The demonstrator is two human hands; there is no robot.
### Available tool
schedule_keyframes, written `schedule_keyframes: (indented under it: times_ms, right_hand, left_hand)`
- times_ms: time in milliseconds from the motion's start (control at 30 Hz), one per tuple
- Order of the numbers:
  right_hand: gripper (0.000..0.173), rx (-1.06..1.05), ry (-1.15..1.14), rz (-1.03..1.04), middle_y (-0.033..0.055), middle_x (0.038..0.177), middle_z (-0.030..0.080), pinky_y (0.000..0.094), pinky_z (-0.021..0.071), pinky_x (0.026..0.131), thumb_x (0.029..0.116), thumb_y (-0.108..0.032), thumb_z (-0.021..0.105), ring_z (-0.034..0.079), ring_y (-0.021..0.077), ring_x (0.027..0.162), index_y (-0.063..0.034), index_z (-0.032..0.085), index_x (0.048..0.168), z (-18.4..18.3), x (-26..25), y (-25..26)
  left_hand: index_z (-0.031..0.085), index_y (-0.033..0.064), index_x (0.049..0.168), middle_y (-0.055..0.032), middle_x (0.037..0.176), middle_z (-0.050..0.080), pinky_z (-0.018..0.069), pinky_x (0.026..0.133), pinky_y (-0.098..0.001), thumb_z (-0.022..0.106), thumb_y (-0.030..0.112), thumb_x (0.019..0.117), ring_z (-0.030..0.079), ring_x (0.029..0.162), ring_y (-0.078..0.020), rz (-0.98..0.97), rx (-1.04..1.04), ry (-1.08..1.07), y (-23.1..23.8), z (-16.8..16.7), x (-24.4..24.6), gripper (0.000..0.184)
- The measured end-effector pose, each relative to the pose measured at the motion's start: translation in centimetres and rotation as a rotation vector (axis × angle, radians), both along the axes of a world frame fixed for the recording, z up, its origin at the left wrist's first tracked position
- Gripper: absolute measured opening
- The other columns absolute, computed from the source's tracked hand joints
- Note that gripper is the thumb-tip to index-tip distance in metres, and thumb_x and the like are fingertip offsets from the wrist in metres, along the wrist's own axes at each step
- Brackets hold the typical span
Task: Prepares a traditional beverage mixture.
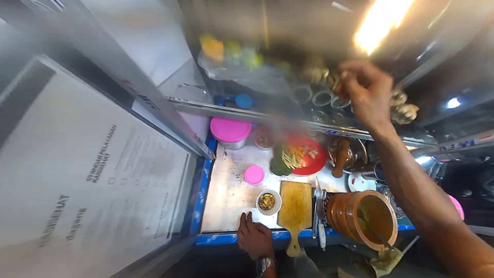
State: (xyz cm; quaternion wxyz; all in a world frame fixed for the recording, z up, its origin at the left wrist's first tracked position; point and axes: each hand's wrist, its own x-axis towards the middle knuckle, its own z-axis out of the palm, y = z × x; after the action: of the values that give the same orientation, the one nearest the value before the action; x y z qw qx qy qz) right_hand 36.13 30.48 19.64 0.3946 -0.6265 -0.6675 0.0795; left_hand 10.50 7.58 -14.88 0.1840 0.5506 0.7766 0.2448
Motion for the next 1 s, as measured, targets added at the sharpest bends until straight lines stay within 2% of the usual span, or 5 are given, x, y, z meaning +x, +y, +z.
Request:
schedule_keyframes:
  times_ms: [200,433,567,733,1000]
  right_hand:
    - [0.027,-0.263,-0.077,0.092,0.0067,0.099,0.073,0.0353,0.0594,0.081,0.1039,-0.020,0.056,0.070,0.0124,0.084,-0.0049,0.069,0.122,-1.0,-2.3,9.4]
    - [0.036,-0.613,-0.432,0.221,0.0169,0.131,0.065,0.0523,0.0462,0.106,0.0966,-0.015,0.064,0.060,0.0303,0.124,-0.0064,0.066,0.131,-3.4,-6.5,20.6]
    - [0.047,-0.642,-0.518,0.237,0.0190,0.138,0.061,0.0540,0.0445,0.108,0.0953,-0.013,0.065,0.057,0.0330,0.129,-0.0067,0.057,0.141,-5.1,-7.2,22.9]
    - [0.050,-0.616,-0.560,0.197,0.0179,0.129,0.065,0.0568,0.0478,0.103,0.0891,-0.019,0.074,0.061,0.0344,0.122,-0.0075,0.059,0.136,-6.0,-6.1,24.3]
    - [0.046,-0.483,0.238,0.311,0.0156,0.125,0.067,0.0338,0.0578,0.089,0.0887,0.006,0.067,0.067,0.0179,0.105,0.0005,0.060,0.134,-2.0,-1.6,17.7]
  left_hand:
    - [0.065,0.0116,0.132,-0.0128,0.147,0.056,0.0417,0.101,-0.0588,0.042,0.018,0.0954,0.055,0.129,-0.0375,-0.007,-0.001,0.028,-0.1,-0.4,-0.1,0.044]
    - [0.065,0.0110,0.132,-0.0118,0.146,0.057,0.0419,0.100,-0.0582,0.041,0.018,0.0948,0.055,0.129,-0.0360,0.004,-0.001,0.031,-0.3,-0.4,0.0,0.045]
    - [0.066,0.0115,0.131,-0.0115,0.146,0.057,0.0423,0.099,-0.0584,0.042,0.018,0.0944,0.056,0.128,-0.0369,0.016,0.006,0.041,-0.2,-0.5,0.1,0.045]
    - [0.066,0.0111,0.131,-0.0113,0.146,0.057,0.0421,0.099,-0.0583,0.041,0.017,0.0945,0.056,0.128,-0.0368,0.017,0.008,0.032,-0.3,-0.2,0.2,0.044]
    - [0.065,0.0095,0.133,-0.0136,0.146,0.056,0.0413,0.100,-0.0614,0.043,0.017,0.0948,0.055,0.130,-0.0389,0.006,0.003,-0.008,-0.4,0.0,0.0,0.044]
